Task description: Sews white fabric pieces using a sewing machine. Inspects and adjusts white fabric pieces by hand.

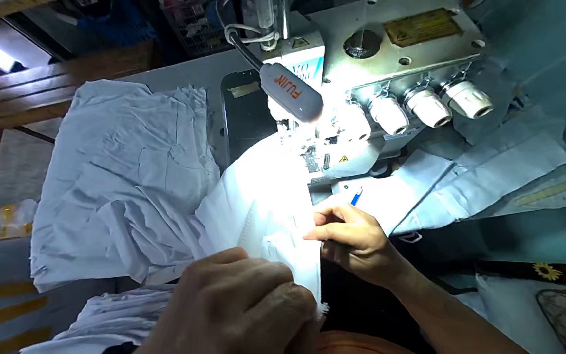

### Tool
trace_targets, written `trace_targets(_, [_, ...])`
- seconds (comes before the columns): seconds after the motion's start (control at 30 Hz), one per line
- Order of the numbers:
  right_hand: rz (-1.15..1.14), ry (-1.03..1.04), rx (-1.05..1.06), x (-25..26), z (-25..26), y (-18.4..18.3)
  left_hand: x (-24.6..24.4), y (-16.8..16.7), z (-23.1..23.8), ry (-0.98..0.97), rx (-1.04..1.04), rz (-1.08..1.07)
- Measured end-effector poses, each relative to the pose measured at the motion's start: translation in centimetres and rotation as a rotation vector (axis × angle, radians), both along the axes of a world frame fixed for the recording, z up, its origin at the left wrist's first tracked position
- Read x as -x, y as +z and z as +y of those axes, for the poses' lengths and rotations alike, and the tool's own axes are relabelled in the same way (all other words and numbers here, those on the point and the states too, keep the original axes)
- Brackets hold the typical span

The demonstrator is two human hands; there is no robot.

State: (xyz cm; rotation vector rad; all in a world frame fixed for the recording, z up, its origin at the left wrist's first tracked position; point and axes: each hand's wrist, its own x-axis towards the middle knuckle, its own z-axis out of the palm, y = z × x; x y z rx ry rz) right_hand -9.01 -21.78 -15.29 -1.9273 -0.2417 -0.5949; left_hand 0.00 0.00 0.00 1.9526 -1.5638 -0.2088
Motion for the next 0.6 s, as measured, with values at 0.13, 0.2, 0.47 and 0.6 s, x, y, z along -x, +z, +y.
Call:
trace_targets(0.13, [-0.026, -0.074, -0.048, -1.2, 0.1, -0.6, 1.2, -1.4, -0.3, 0.073, 0.045, 0.018])
trace_targets(0.2, [-0.044, -0.087, -0.086, -2.1, 0.2, -0.7, 1.6, -2.0, -0.5, 0.095, 0.045, 0.004])
trace_targets(0.47, [-0.152, -0.133, -0.073, -5.8, 0.0, 0.5, 1.3, -4.6, -2.2, 0.173, 0.082, -0.097])
trace_targets(0.6, [-0.153, -0.224, 0.012, -6.9, -0.3, 0.4, 0.9, -5.6, -3.7, 0.216, 0.043, -0.095])
